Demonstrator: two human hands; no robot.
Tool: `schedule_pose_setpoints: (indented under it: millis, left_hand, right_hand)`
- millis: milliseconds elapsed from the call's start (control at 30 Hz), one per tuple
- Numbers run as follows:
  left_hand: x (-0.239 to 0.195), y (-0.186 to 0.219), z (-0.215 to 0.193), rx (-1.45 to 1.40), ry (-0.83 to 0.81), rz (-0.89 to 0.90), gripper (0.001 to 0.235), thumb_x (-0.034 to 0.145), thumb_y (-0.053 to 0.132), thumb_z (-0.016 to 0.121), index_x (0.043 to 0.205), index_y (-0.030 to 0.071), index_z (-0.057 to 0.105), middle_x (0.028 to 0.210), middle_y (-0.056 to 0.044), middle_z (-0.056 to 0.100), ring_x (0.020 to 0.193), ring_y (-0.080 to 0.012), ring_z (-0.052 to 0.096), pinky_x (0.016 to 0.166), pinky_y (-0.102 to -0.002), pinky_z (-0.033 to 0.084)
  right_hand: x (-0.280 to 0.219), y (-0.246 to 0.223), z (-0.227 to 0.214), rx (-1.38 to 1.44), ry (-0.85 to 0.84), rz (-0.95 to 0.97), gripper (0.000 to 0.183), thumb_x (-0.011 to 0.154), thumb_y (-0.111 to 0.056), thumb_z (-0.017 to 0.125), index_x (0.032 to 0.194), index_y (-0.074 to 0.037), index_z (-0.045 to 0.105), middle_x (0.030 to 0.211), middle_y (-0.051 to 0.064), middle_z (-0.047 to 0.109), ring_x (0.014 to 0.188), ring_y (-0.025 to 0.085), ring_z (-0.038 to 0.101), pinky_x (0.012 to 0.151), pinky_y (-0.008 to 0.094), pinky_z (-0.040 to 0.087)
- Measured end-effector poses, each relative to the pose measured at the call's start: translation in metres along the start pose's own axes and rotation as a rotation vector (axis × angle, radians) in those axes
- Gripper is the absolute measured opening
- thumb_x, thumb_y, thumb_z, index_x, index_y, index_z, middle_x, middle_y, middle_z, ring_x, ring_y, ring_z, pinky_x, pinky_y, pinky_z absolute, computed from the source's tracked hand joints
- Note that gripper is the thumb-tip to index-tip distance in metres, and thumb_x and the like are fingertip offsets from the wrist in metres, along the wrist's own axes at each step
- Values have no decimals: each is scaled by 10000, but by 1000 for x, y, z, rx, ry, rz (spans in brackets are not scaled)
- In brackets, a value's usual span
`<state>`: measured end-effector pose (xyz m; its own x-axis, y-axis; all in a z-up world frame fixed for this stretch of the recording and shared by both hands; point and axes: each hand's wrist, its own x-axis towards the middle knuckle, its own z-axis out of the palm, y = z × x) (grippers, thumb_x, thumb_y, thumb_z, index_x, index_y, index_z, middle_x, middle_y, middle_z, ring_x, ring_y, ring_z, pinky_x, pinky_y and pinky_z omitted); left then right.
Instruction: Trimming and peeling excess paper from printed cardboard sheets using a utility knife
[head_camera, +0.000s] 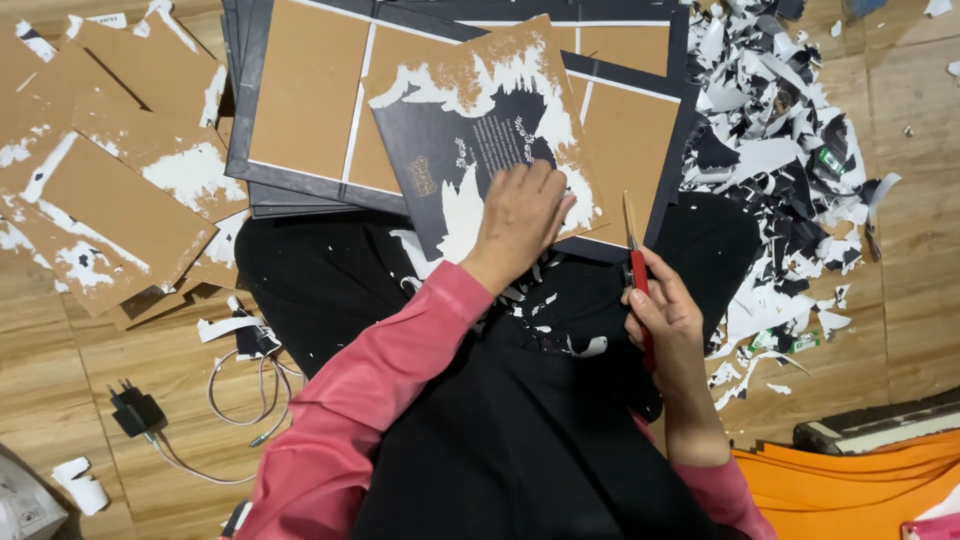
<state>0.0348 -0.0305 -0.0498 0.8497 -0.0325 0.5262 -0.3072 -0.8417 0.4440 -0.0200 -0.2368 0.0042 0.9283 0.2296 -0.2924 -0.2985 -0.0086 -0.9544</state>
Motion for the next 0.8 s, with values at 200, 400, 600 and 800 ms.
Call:
schedule_pose_setpoints:
  millis: [200, 400, 600, 800]
  left_hand:
    - [1, -9, -9, -362, 17, -76, 201, 919, 225, 396, 799, 91, 486, 699, -40, 441, 657, -224, 529, 582, -312, 432]
    - [2, -11, -13, -554, 50, -177, 210, 937, 249, 399, 822, 92, 479, 728, -56, 445, 702, -226, 522, 633, -341, 443]
    - [10, -8, -32, -708, 116, -246, 197, 944, 244, 399, 819, 110, 473, 746, -41, 452, 747, -215, 516, 692, -350, 440]
    - [6, -31, -12, -1017, 264, -360, 178, 943, 212, 417, 813, 106, 478, 729, -21, 437, 705, -157, 476, 686, -304, 419]
  right_hand:
    - [3, 7, -3, -18, -4, -9, 480, 869, -117, 482, 1330, -47, 370, 767, 105, 486, 402, 71, 399, 332, 173, 298]
    - [2, 8, -4, 15, -11, -17, 479, 867, -100, 483, 1328, -35, 368, 771, 117, 486, 402, 75, 407, 323, 170, 304]
    - [1, 8, -4, 27, -11, -36, 470, 866, -76, 478, 1321, -26, 372, 757, 125, 489, 385, 79, 405, 306, 166, 305]
    - [0, 6, -3, 33, -13, -48, 467, 865, -68, 474, 1315, -8, 368, 756, 128, 492, 383, 74, 406, 299, 168, 311]
